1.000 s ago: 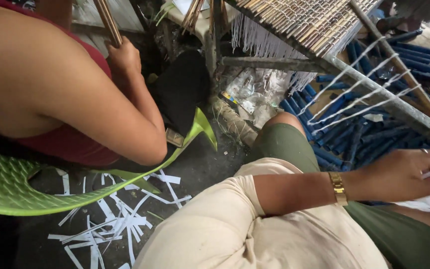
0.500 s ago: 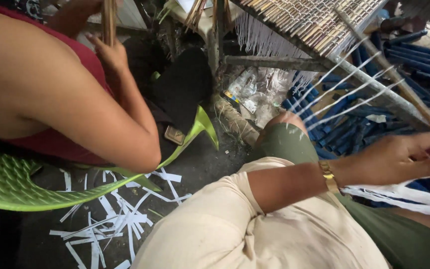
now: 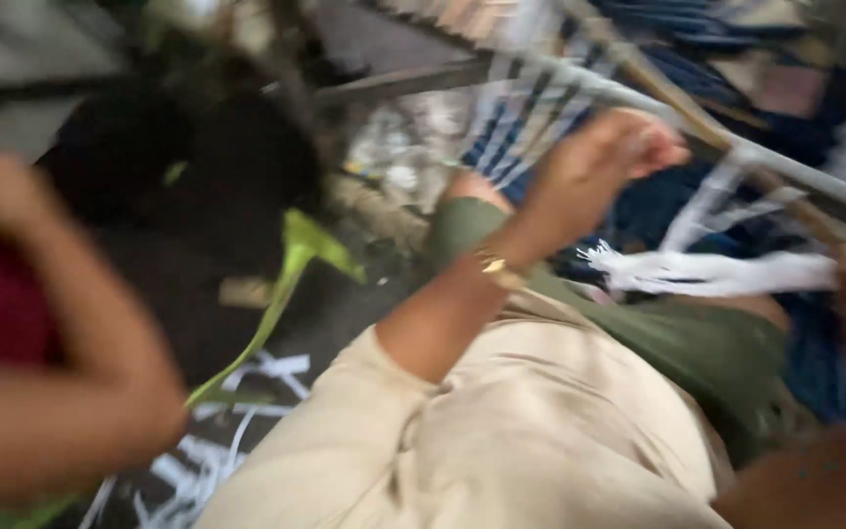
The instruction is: The person is tying or looping multiple white strings onto a wooden stick in a repetitive manner.
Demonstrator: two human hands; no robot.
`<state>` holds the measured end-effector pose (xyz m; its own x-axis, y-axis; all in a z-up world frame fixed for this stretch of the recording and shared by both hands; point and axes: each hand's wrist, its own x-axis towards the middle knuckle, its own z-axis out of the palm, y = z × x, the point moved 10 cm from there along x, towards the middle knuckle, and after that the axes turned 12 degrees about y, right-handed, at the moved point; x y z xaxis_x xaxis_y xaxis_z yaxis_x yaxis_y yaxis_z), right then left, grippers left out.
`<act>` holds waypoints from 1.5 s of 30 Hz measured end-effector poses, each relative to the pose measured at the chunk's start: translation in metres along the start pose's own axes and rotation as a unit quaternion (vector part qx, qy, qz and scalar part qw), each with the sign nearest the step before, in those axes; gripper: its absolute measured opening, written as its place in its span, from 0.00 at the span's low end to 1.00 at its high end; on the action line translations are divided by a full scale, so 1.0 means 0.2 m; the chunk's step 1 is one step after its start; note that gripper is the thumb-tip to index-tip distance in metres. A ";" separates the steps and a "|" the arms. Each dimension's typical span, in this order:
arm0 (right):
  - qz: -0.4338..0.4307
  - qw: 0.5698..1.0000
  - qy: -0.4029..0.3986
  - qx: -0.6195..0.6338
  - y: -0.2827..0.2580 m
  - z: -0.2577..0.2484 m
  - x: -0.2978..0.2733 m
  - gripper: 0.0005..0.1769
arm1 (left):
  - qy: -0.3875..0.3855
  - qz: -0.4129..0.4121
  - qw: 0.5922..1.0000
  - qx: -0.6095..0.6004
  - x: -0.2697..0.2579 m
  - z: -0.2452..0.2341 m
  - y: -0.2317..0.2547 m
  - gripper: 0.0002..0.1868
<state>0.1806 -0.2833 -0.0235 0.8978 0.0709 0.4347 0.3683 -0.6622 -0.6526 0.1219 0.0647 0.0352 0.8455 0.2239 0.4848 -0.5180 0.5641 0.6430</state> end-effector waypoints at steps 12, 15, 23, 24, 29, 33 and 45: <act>-0.022 1.000 0.009 -0.012 -1.16 -0.12 -0.18 0.06 | -0.006 -0.007 0.954 0.300 -0.02 0.04 0.29 0.14; -0.028 0.998 0.029 -0.047 -1.22 -0.15 -0.18 0.04 | 0.003 -0.015 0.975 0.221 -0.02 0.03 0.29 0.14; -0.082 0.983 0.043 -0.160 -1.19 -0.18 -0.19 0.08 | -0.035 -0.107 0.990 0.089 -0.06 0.05 0.20 0.12; -0.071 0.985 0.040 -0.155 -1.18 -0.18 -0.19 0.08 | -0.035 -0.106 0.991 0.079 -0.07 0.05 0.21 0.07; -0.104 0.981 0.031 -0.159 -1.22 -0.15 -0.17 0.10 | 0.003 -0.165 0.980 -0.109 -0.07 0.10 0.10 0.11; -0.080 0.985 0.045 -0.145 -1.22 -0.13 -0.17 0.08 | 0.011 -0.212 0.938 -0.276 -0.14 0.21 0.00 0.15; -0.126 0.970 0.073 -0.197 -1.11 -0.06 -0.16 0.09 | 0.119 -0.153 0.852 -0.487 -0.03 0.03 0.10 0.11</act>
<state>0.0665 -0.1475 0.1141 0.7370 0.1809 0.6513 0.4256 -0.8728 -0.2391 0.1046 0.0699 0.0490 0.9839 0.0382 0.1746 -0.0143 0.9906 -0.1361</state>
